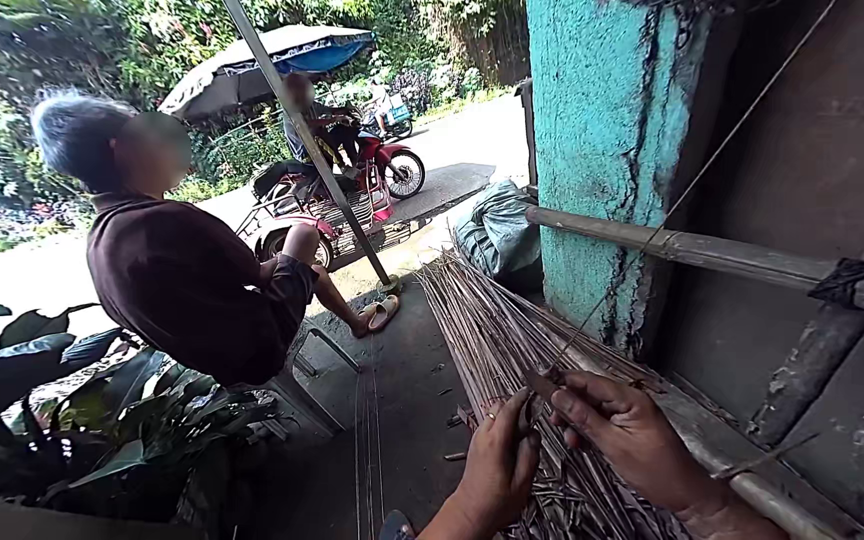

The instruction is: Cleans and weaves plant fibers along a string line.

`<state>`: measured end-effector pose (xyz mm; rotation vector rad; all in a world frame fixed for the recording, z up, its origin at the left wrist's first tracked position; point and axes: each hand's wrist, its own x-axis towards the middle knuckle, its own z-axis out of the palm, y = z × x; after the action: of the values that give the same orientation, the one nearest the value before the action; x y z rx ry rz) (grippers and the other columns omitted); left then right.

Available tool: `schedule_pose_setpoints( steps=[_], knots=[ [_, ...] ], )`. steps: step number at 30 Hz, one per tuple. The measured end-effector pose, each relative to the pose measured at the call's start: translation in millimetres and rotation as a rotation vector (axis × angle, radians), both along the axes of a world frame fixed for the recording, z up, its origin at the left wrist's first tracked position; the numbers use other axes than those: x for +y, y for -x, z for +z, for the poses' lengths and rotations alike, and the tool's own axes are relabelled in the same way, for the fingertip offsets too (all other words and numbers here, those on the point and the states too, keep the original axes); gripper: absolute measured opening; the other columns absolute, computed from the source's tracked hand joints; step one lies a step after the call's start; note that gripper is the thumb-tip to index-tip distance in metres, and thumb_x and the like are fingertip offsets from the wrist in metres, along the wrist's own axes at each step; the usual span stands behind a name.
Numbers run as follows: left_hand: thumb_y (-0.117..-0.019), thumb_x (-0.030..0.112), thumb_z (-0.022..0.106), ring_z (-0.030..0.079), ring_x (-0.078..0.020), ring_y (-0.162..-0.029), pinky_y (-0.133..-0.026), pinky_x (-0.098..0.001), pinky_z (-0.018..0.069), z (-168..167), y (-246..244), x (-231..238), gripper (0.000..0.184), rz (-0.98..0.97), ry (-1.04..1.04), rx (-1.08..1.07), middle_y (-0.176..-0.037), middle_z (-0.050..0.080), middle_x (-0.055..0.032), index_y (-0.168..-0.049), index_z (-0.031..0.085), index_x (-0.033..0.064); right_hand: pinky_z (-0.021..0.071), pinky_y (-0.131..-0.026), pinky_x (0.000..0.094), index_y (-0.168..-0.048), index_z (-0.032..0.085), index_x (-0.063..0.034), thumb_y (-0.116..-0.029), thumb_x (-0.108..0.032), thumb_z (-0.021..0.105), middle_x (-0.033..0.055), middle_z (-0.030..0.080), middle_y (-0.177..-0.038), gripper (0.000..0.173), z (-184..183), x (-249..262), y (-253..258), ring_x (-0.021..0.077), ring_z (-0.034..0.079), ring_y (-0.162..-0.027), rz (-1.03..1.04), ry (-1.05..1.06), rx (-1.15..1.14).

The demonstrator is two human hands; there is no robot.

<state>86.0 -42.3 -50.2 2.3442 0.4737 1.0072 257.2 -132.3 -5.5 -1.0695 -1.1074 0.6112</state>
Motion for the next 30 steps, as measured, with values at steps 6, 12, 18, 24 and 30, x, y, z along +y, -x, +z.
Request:
schedule_pose_setpoints(
  steps=[6, 12, 18, 24, 30],
  knots=[
    [-0.1103, 0.033, 0.034, 0.063, -0.0122, -0.082, -0.078, -0.0281, 0.0550, -6.1, -3.2, -0.2, 0.047, 0.036, -0.025, -0.095, -0.089, 0.062, -0.0089, -0.129, 0.061, 0.0004, 0.0577, -0.053, 0.0199, -0.122, 0.071, -0.0068, -0.1008, -0.021, 0.063, -0.0024, 0.072, -0.079, 0.026, -1.7, -4.5, 1.4, 0.0054, 0.066, -0.059, 0.093, 0.089, -0.061],
    [-0.1035, 0.034, 0.051, 0.062, -0.0089, -0.081, -0.077, -0.0276, 0.0557, -1.0, -1.5, -1.1, 0.050, 0.011, 0.055, -0.164, -0.095, 0.066, -0.0091, -0.132, 0.060, -0.0058, 0.0613, -0.058, 0.0262, -0.108, 0.070, -0.0055, -0.1023, -0.020, 0.062, 0.0008, 0.073, -0.081, 0.017, 2.5, -3.0, -7.9, 0.0113, 0.069, -0.063, 0.244, 0.225, 0.075],
    [-0.1120, 0.035, 0.035, 0.056, -0.0045, -0.070, -0.065, -0.0231, 0.0511, 16.1, 3.5, -2.3, 0.046, -0.215, 0.494, -0.159, -0.084, 0.059, 0.0008, -0.121, 0.059, -0.0038, 0.0601, -0.056, 0.0253, -0.110, 0.067, -0.0040, -0.1029, -0.015, 0.061, 0.0019, 0.073, -0.083, 0.014, 0.4, -1.0, -23.7, 0.0112, 0.069, -0.063, 0.406, 0.258, 0.165],
    [-0.1059, 0.021, 0.056, 0.070, -0.0147, -0.082, -0.079, -0.0356, 0.0605, 18.8, 12.4, 19.3, 0.019, -0.507, 0.870, -0.158, -0.092, 0.070, -0.0041, -0.111, 0.062, 0.0042, 0.0573, -0.052, 0.0217, -0.101, 0.068, -0.0081, -0.1010, -0.018, 0.064, -0.0006, 0.072, -0.076, 0.011, -2.1, 0.5, -43.1, 0.0081, 0.068, -0.058, 0.596, 0.308, 0.095],
    [-0.1029, 0.018, 0.062, 0.072, -0.0152, -0.077, -0.072, -0.0342, 0.0622, 19.6, 18.3, 20.0, 0.015, -0.593, 0.952, -0.102, -0.092, 0.073, -0.0050, -0.104, 0.068, 0.0044, 0.0558, -0.051, 0.0206, -0.098, 0.069, -0.0094, -0.0998, -0.021, 0.064, -0.0018, 0.071, -0.074, 0.013, -2.6, 4.2, -45.9, 0.0068, 0.066, -0.057, 0.669, 0.368, 0.020]
  ],
)
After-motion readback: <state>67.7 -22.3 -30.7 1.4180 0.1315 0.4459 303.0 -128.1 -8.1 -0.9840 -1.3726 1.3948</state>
